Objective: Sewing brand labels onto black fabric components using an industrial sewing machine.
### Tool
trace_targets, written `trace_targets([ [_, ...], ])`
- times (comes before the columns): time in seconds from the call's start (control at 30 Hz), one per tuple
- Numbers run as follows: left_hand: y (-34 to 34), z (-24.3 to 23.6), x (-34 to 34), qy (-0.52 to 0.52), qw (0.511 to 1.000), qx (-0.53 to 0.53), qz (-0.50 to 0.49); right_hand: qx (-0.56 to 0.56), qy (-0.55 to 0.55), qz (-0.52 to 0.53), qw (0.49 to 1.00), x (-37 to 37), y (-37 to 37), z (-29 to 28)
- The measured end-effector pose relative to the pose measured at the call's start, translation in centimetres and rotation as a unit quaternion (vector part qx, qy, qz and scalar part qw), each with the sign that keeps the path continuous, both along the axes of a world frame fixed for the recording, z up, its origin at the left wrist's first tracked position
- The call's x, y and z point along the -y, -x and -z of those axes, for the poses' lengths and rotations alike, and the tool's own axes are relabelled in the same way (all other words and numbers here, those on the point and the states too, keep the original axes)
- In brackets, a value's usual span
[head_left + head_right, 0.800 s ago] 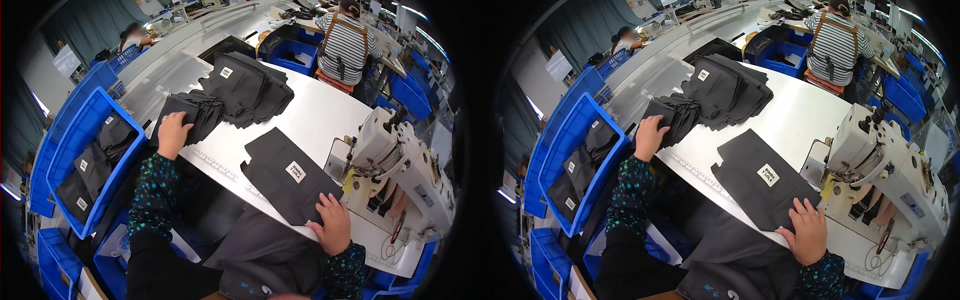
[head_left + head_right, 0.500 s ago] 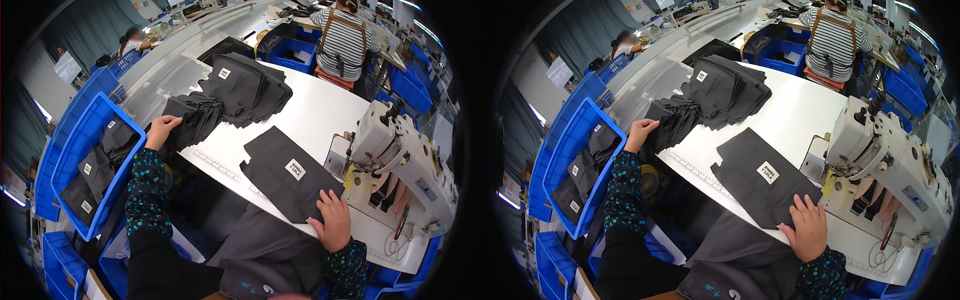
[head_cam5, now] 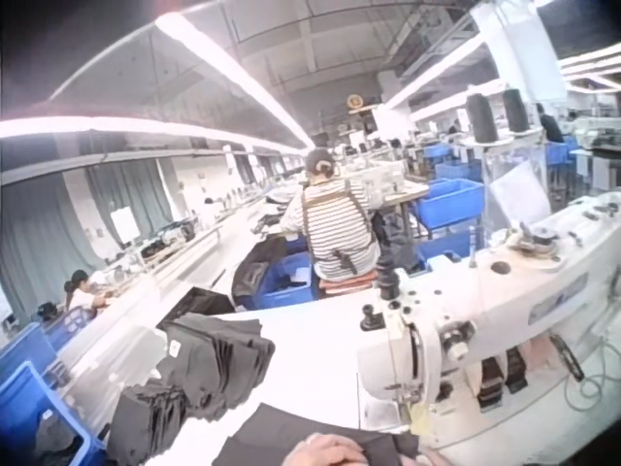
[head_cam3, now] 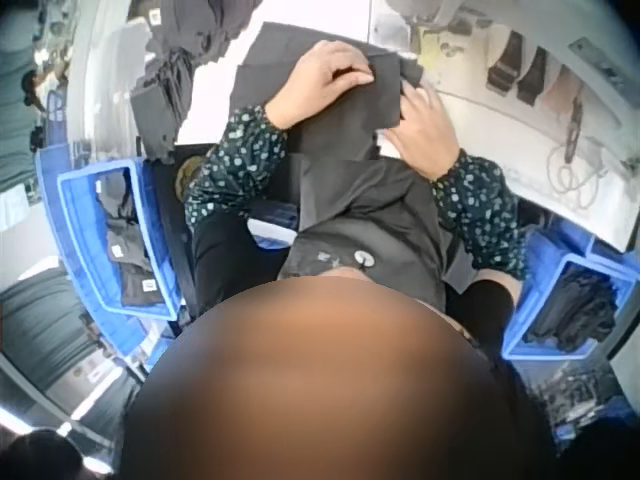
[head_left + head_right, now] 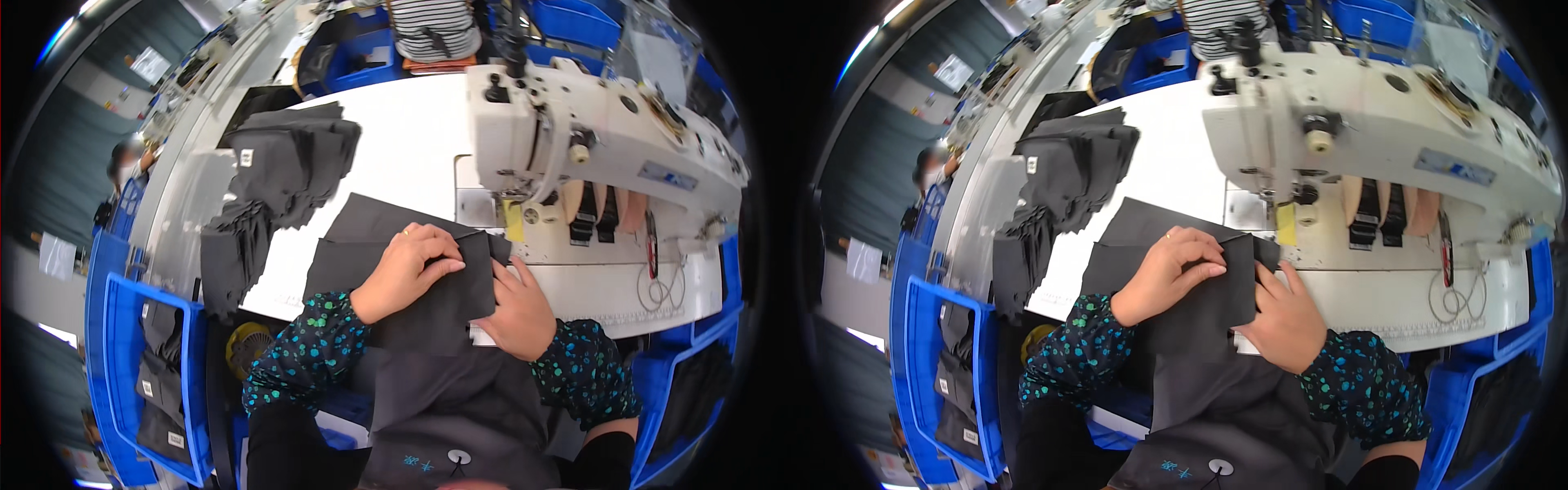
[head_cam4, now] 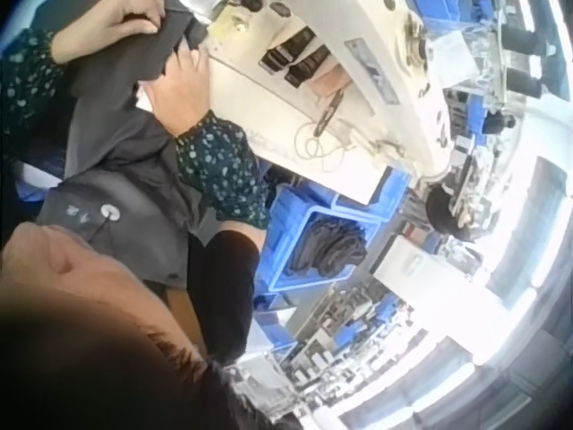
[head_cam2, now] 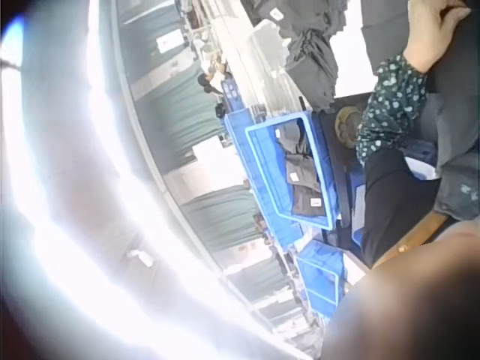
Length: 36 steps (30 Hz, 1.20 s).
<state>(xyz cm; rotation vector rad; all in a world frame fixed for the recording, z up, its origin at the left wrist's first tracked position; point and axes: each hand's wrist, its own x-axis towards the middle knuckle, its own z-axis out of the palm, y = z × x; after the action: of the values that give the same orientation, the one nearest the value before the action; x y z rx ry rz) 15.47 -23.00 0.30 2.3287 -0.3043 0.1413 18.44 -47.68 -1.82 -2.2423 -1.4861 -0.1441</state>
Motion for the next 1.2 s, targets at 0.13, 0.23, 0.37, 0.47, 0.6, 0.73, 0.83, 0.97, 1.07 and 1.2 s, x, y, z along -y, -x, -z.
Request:
trace_targets([
  [0.13, -3.7, 0.3, 1.6, -0.122, 0.982, 0.143, -0.006, -0.025, -0.009, 0.011, 1.000, 0.4, 0.3, 0.9],
  [0.23, -5.1, 0.1, 1.0, -0.108, 0.993, 0.042, 0.006, -0.005, -0.029, 0.002, 1.000, 0.3, 0.4, 0.5],
  [0.37, -6.1, -0.3, 1.0, -0.061, 0.996, -0.037, 0.054, 0.050, -0.046, 0.000, 0.998, 1.0, 0.2, 0.5],
  [0.47, -6.5, -1.4, 1.0, -0.033, 0.997, -0.026, 0.065, 0.046, -0.091, 0.017, 0.995, 2.1, -1.1, 0.3],
  [0.6, -6.3, -2.8, 1.1, -0.029, 0.998, -0.021, 0.044, -0.170, -0.138, 0.105, 0.970, 3.3, -3.2, -1.8],
  [0.73, -6.5, -3.4, 1.6, -0.063, 0.993, -0.098, 0.028, -0.263, -0.154, 0.084, 0.949, 1.9, -6.1, -1.9],
  [0.83, -6.0, -3.0, 2.0, -0.040, 0.995, -0.090, 0.014, -0.376, -0.177, 0.078, 0.906, 0.6, -6.7, -1.3],
  [0.97, -5.3, -2.2, 0.2, -0.038, 0.999, -0.031, 0.018, -0.466, -0.245, 0.102, 0.844, 0.1, -6.8, 0.5],
  [1.07, -5.5, -3.4, -1.5, -0.019, 0.981, -0.190, 0.029, -0.453, -0.233, 0.099, 0.855, 0.2, -6.8, 1.0],
  [1.2, -7.3, -4.2, -2.8, -0.062, 0.974, -0.188, 0.110, -0.460, -0.241, 0.081, 0.851, -0.1, -6.7, 0.7],
])
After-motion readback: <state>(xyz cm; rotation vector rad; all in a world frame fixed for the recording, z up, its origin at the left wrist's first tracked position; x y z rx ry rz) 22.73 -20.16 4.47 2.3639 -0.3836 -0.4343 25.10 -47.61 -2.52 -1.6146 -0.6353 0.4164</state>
